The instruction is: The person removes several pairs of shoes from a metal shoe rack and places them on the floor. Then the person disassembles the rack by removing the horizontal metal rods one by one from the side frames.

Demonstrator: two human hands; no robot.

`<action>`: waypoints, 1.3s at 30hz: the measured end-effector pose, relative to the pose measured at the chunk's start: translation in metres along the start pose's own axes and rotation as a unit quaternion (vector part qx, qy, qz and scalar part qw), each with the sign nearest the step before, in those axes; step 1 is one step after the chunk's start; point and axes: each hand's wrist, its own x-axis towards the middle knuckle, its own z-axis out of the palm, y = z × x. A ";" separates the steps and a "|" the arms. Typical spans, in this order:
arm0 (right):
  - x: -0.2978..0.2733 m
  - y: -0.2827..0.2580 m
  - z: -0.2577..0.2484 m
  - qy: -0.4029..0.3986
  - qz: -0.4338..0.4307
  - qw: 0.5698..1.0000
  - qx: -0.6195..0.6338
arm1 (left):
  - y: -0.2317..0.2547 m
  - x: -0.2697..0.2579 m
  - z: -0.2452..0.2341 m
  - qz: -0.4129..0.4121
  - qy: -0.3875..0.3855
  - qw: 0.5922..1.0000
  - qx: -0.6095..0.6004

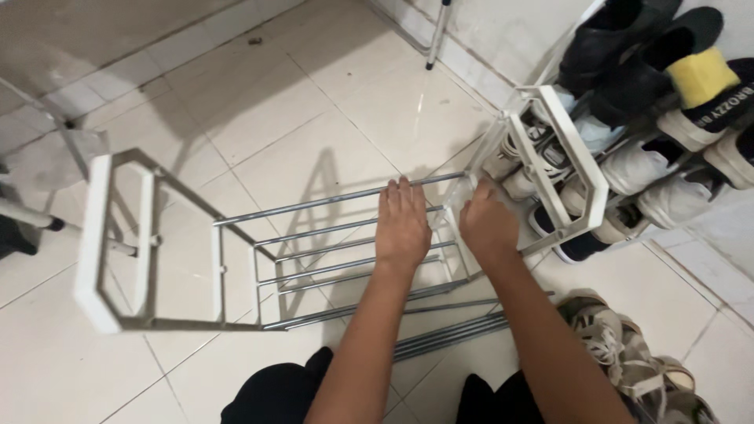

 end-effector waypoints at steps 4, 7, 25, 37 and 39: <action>-0.001 -0.003 -0.001 0.004 0.034 0.998 0.048 | 0.027 0.016 0.033 0.064 0.107 0.992 -0.030; 0.002 -0.009 -0.006 -0.001 0.062 0.996 0.058 | 0.039 0.026 0.044 0.094 0.119 0.986 -0.062; 0.028 -0.021 0.019 -0.019 0.083 0.993 0.078 | 0.017 0.053 0.049 0.064 0.151 0.986 -0.028; 0.037 -0.025 0.002 -0.089 0.127 0.980 0.128 | 0.014 0.068 0.064 0.102 0.163 0.981 -0.039; 0.038 -0.025 0.005 -0.075 0.119 0.980 0.138 | 0.016 0.075 0.068 0.086 0.150 0.984 -0.042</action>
